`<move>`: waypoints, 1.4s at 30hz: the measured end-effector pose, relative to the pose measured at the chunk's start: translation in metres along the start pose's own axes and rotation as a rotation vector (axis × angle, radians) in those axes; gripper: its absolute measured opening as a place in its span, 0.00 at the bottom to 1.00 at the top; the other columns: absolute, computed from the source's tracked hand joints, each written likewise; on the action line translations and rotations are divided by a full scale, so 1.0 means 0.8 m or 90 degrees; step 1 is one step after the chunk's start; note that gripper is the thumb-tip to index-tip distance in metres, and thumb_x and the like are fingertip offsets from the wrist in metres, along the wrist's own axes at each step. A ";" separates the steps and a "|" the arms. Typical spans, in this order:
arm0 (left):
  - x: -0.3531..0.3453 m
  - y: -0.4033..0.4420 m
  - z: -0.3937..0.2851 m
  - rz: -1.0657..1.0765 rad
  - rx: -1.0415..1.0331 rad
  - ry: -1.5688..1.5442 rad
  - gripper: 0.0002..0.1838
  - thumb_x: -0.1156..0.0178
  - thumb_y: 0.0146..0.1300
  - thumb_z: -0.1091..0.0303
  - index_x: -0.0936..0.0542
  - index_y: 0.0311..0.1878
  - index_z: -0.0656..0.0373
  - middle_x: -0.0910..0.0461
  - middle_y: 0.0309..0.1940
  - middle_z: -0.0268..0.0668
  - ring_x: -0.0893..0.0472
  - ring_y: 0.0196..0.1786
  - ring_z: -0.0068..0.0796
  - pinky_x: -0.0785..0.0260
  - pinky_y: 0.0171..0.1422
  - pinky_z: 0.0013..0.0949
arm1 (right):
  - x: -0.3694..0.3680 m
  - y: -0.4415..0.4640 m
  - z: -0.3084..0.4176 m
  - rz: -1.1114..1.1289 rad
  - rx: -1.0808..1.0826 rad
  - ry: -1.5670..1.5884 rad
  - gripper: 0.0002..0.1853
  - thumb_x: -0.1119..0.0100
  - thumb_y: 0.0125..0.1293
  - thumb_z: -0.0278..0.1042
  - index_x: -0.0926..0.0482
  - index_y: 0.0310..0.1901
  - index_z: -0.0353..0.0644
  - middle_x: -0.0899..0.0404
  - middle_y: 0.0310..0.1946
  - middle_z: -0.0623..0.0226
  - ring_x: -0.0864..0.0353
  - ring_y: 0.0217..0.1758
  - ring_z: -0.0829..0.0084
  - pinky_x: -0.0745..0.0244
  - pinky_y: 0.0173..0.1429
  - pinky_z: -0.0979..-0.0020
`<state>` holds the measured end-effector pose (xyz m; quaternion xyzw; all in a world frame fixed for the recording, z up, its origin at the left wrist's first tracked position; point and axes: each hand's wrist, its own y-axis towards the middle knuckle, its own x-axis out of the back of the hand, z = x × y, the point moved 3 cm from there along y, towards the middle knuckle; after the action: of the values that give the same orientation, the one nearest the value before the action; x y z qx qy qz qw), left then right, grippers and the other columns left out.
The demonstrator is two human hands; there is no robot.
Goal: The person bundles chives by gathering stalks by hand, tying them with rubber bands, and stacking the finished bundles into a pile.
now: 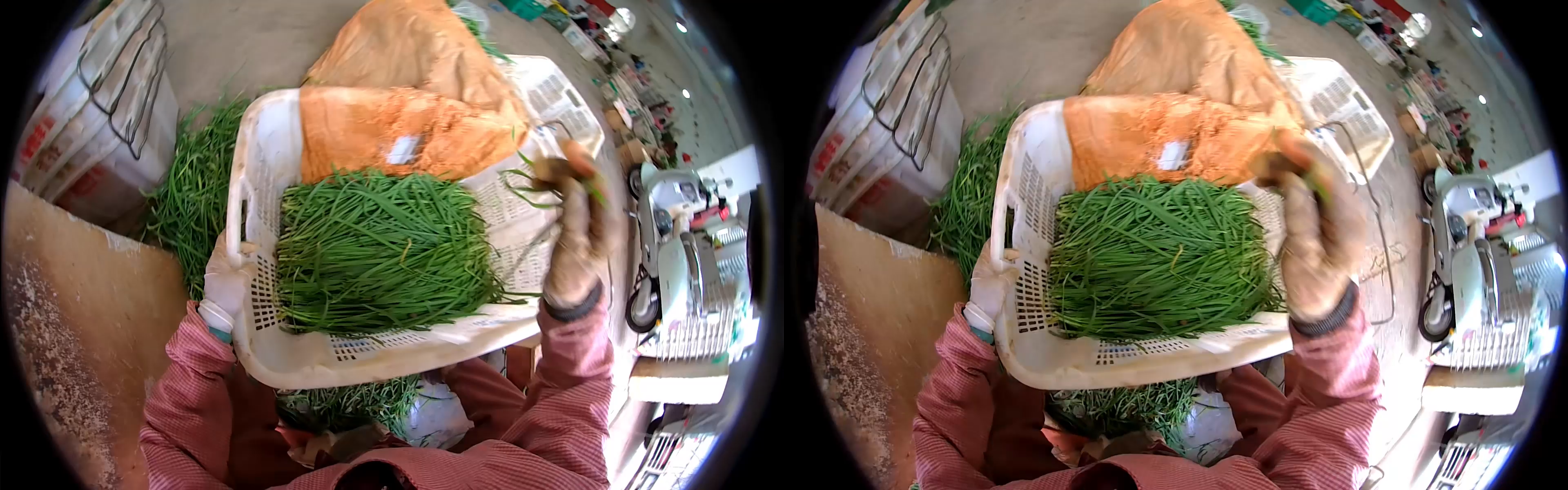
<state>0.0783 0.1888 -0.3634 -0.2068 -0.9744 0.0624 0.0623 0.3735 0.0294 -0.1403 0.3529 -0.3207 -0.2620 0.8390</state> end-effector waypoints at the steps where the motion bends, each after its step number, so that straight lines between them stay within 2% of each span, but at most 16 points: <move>1: 0.003 0.002 0.008 -0.013 0.002 0.002 0.28 0.52 0.45 0.87 0.37 0.54 0.60 0.30 0.32 0.30 0.33 0.31 0.16 0.37 0.35 0.19 | 0.029 -0.006 0.029 -0.050 -0.029 -0.002 0.15 0.59 0.63 0.23 0.36 0.52 0.31 0.25 0.40 0.55 0.24 0.37 0.68 0.26 0.41 0.72; 4: 0.010 0.010 0.016 -0.019 -0.071 0.100 0.34 0.51 0.44 0.86 0.42 0.59 0.61 0.30 0.40 0.37 0.29 0.37 0.26 0.35 0.43 0.23 | 0.099 -0.039 0.117 -0.220 -0.152 0.103 0.18 0.59 0.65 0.36 0.36 0.53 0.35 0.28 0.31 0.64 0.30 0.27 0.80 0.34 0.26 0.84; 7: -0.001 0.002 -0.040 -0.133 -0.137 0.603 0.43 0.40 0.41 0.73 0.48 0.63 0.59 0.42 0.59 0.42 0.39 0.58 0.35 0.48 0.63 0.32 | 0.145 -0.109 0.151 -0.306 -0.355 0.281 0.16 0.57 0.65 0.40 0.32 0.47 0.39 0.26 0.21 0.66 0.31 0.15 0.79 0.34 0.19 0.82; 9: -0.035 -0.004 -0.077 -0.229 -0.410 0.857 0.44 0.37 0.40 0.61 0.46 0.63 0.58 0.41 0.58 0.40 0.41 0.59 0.37 0.54 0.65 0.37 | 0.145 -0.168 0.142 -0.376 -0.602 0.295 0.16 0.52 0.62 0.43 0.30 0.45 0.40 0.25 0.21 0.67 0.31 0.15 0.81 0.36 0.18 0.83; 11: -0.091 0.012 -0.073 -0.033 -0.408 0.691 0.42 0.38 0.43 0.55 0.43 0.61 0.58 0.40 0.57 0.41 0.41 0.59 0.39 0.54 0.65 0.38 | 0.123 -0.234 0.111 -0.421 -0.728 0.487 0.18 0.52 0.62 0.47 0.29 0.44 0.40 0.25 0.21 0.70 0.33 0.16 0.82 0.37 0.19 0.83; 14: -0.235 -0.020 -0.128 0.213 -0.385 0.677 0.40 0.38 0.45 0.52 0.41 0.60 0.58 0.39 0.57 0.44 0.41 0.60 0.41 0.52 0.66 0.38 | 0.088 -0.259 0.098 -0.203 -0.792 0.567 0.21 0.58 0.64 0.49 0.29 0.47 0.39 0.28 0.17 0.73 0.36 0.14 0.84 0.42 0.18 0.85; 16: -0.326 -0.011 -0.096 0.361 -0.399 0.627 0.41 0.38 0.45 0.52 0.43 0.61 0.57 0.40 0.58 0.46 0.43 0.62 0.42 0.53 0.67 0.37 | 0.072 -0.251 0.114 -0.027 -0.841 0.561 0.21 0.65 0.67 0.48 0.28 0.40 0.38 0.25 0.29 0.67 0.31 0.20 0.84 0.36 0.22 0.84; 19: -0.458 0.001 -0.036 0.517 -0.354 0.731 0.47 0.40 0.45 0.45 0.48 0.63 0.61 0.48 0.63 0.46 0.49 0.66 0.40 0.57 0.68 0.33 | 0.062 -0.253 0.123 0.092 -0.816 0.709 0.20 0.63 0.66 0.43 0.34 0.53 0.39 0.25 0.38 0.65 0.27 0.27 0.83 0.31 0.30 0.83; 25: -0.594 0.029 0.081 0.507 -0.137 0.869 0.57 0.38 0.39 0.40 0.58 0.65 0.61 0.57 0.66 0.45 0.55 0.68 0.40 0.60 0.68 0.41 | 0.116 -0.278 0.079 -0.088 -0.860 0.540 0.19 0.58 0.63 0.38 0.33 0.51 0.36 0.24 0.38 0.63 0.26 0.30 0.79 0.30 0.33 0.81; 29: -0.608 0.018 0.096 0.500 -0.073 0.997 0.56 0.35 0.38 0.45 0.56 0.65 0.59 0.33 0.51 0.43 0.35 0.57 0.40 0.43 0.56 0.43 | 0.133 -0.292 0.077 -0.177 -0.878 0.431 0.18 0.54 0.61 0.35 0.32 0.50 0.34 0.24 0.38 0.61 0.25 0.31 0.77 0.29 0.35 0.79; 30: -0.611 0.017 0.109 0.430 -0.134 1.021 0.48 0.35 0.39 0.50 0.46 0.62 0.58 0.27 0.41 0.37 0.28 0.48 0.35 0.39 0.50 0.40 | 0.133 -0.292 0.078 -0.190 -0.878 0.418 0.17 0.53 0.61 0.34 0.32 0.50 0.34 0.24 0.38 0.61 0.25 0.32 0.76 0.29 0.35 0.79; 34: -0.581 0.017 0.100 0.405 -0.169 0.790 0.26 0.36 0.39 0.57 0.27 0.42 0.60 0.25 0.39 0.39 0.25 0.44 0.35 0.36 0.50 0.34 | 0.136 -0.290 0.087 -0.217 -0.855 0.368 0.17 0.50 0.59 0.31 0.31 0.48 0.32 0.24 0.38 0.59 0.24 0.34 0.74 0.29 0.37 0.77; 35: -0.561 0.020 0.101 0.400 -0.170 0.793 0.26 0.36 0.39 0.57 0.27 0.42 0.60 0.25 0.39 0.39 0.25 0.44 0.35 0.36 0.50 0.34 | 0.135 -0.289 0.089 -0.222 -0.848 0.358 0.17 0.49 0.58 0.30 0.31 0.48 0.32 0.24 0.38 0.59 0.24 0.34 0.73 0.29 0.38 0.77; 37: -0.522 0.028 0.088 0.430 -0.136 0.394 0.28 0.34 0.36 0.58 0.27 0.42 0.63 0.24 0.40 0.41 0.26 0.46 0.39 0.37 0.54 0.32 | 0.133 -0.283 0.096 -0.232 -0.837 0.337 0.16 0.47 0.57 0.29 0.30 0.47 0.31 0.24 0.38 0.58 0.24 0.35 0.72 0.28 0.39 0.76; 41: -0.447 0.034 0.055 0.398 -0.035 0.115 0.41 0.30 0.34 0.56 0.35 0.53 0.67 0.26 0.43 0.42 0.27 0.46 0.33 0.40 0.58 0.27 | 0.136 -0.260 0.094 -0.234 -0.795 0.268 0.16 0.44 0.55 0.26 0.29 0.46 0.29 0.23 0.38 0.57 0.23 0.37 0.70 0.28 0.41 0.74; 42: -0.429 0.041 0.060 0.353 -0.049 0.225 0.45 0.29 0.35 0.56 0.38 0.56 0.67 0.29 0.46 0.43 0.29 0.49 0.34 0.42 0.59 0.29 | 0.143 -0.256 0.084 -0.228 -0.779 0.260 0.16 0.43 0.55 0.25 0.29 0.46 0.29 0.23 0.38 0.56 0.23 0.37 0.69 0.28 0.42 0.74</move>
<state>0.3955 0.0732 -0.4482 -0.4741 -0.8568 0.0031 0.2029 0.3567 -0.2010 -0.2192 -0.0965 0.1148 -0.4600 0.8752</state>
